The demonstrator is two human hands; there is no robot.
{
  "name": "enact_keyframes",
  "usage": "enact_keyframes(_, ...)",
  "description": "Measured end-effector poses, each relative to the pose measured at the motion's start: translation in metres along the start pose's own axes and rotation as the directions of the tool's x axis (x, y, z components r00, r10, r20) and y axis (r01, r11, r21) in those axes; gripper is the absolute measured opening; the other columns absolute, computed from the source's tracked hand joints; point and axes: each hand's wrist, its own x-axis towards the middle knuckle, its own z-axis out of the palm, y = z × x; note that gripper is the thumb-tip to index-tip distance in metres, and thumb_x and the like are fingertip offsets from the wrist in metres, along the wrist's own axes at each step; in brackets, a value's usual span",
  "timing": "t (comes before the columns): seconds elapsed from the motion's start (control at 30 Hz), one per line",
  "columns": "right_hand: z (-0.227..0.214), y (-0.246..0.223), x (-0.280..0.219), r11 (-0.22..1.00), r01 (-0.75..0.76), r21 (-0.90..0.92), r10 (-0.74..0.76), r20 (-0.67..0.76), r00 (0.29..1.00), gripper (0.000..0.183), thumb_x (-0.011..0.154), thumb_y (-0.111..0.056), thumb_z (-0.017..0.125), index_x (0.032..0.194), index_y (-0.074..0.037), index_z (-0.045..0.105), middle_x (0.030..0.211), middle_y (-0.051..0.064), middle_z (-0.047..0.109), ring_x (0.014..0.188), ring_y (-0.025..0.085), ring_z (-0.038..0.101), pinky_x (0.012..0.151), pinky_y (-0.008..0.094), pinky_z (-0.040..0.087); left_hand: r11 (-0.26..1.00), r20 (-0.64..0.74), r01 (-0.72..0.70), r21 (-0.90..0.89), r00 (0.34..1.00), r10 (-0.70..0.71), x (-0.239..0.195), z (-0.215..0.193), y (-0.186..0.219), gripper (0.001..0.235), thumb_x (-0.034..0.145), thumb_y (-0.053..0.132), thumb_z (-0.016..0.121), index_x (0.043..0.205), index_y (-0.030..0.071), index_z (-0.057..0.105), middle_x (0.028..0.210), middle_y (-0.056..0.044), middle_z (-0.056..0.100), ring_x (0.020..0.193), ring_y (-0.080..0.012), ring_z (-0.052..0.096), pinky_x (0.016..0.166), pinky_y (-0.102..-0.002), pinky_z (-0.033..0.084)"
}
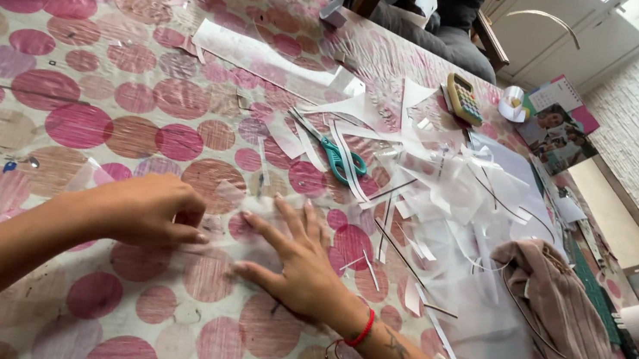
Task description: Cutting out printed designs from a sheet using scissors
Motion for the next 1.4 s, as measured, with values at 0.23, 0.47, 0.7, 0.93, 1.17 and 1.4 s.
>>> enact_keyframes(0.23, 0.032, 0.029, 0.008, 0.968, 0.246, 0.048, -0.221, -0.298, 0.929, 0.051, 0.095, -0.055, 0.065, 0.139, -0.030, 0.059, 0.136, 0.010, 0.054, 0.123, 0.039, 0.056, 0.104, 0.054, 0.047, 0.997, -0.029, 0.049, -0.067, 0.998, -0.051, -0.004, -0.004, 0.007, 0.025, 0.085, 0.037, 0.074, 0.081, 0.013, 0.079, 0.080, -0.006, 0.081, 0.087, -0.0279, 0.078, 0.083, -0.041, 0.058)
enact_keyframes(0.47, 0.039, 0.039, 0.020, 0.880, 0.421, 0.219, -0.296, -0.439, 0.848, 0.072, 0.080, -0.032, 0.086, 0.142, -0.008, 0.058, 0.097, 0.007, 0.068, 0.084, 0.027, 0.064, 0.079, 0.042, 0.055, 0.997, -0.057, 0.055, -0.046, 0.997, -0.058, -0.004, -0.005, 0.006, 0.026, 0.084, 0.039, 0.074, 0.076, 0.014, 0.077, 0.075, -0.005, 0.079, 0.084, -0.0288, 0.076, 0.080, -0.041, 0.057)
enact_keyframes(0.7, 0.018, 0.009, 0.009, 0.904, 0.387, 0.182, -0.311, -0.341, 0.887, 0.041, 0.090, -0.027, 0.078, 0.121, -0.004, 0.063, 0.095, 0.016, 0.067, 0.093, 0.040, 0.069, 0.083, 0.049, 0.056, 0.991, -0.111, 0.103, -0.085, 0.988, -0.112, -0.001, -0.007, 0.002, 0.026, 0.084, 0.037, 0.071, 0.076, 0.012, 0.076, 0.074, -0.008, 0.079, 0.083, -0.0332, 0.075, 0.078, -0.045, 0.055)
enact_keyframes(0.93, 0.031, 0.016, 0.003, 0.873, 0.488, 0.001, -0.443, -0.414, 0.795, 0.013, 0.099, -0.007, 0.061, 0.104, 0.002, 0.054, 0.102, 0.021, 0.057, 0.092, 0.038, 0.055, 0.079, 0.048, 0.046, 0.980, -0.375, 0.182, -0.076, 0.906, -0.198, 0.008, 0.010, -0.007, 0.042, 0.096, 0.049, 0.065, 0.076, 0.013, 0.066, 0.080, -0.007, 0.073, 0.069, -0.0267, 0.068, 0.064, -0.043, 0.048)
enact_keyframes(1.17, 0.033, 0.014, -0.002, 0.882, 0.415, -0.224, -0.472, -0.392, 0.790, 0.023, 0.098, -0.014, 0.063, 0.110, 0.006, 0.059, 0.123, 0.026, 0.063, 0.111, 0.039, 0.062, 0.096, 0.052, 0.055, 0.983, -0.565, 0.177, -0.057, 0.806, -0.178, 0.004, 0.005, -0.011, 0.050, 0.102, 0.046, 0.061, 0.068, 0.010, 0.055, 0.065, -0.004, 0.060, 0.057, -0.0217, 0.056, 0.054, -0.039, 0.042)
enact_keyframes(1.4, 0.031, 0.006, -0.008, 0.797, 0.416, -0.438, -0.586, -0.393, 0.709, 0.011, 0.093, 0.010, 0.057, 0.096, -0.001, 0.054, 0.095, 0.016, 0.059, 0.069, 0.029, 0.061, 0.049, 0.041, 0.052, 0.982, -0.577, 0.185, -0.049, 0.797, -0.179, 0.005, 0.008, -0.013, 0.051, 0.101, 0.046, 0.061, 0.066, 0.010, 0.054, 0.062, -0.006, 0.061, 0.057, -0.0255, 0.058, 0.057, -0.043, 0.043)
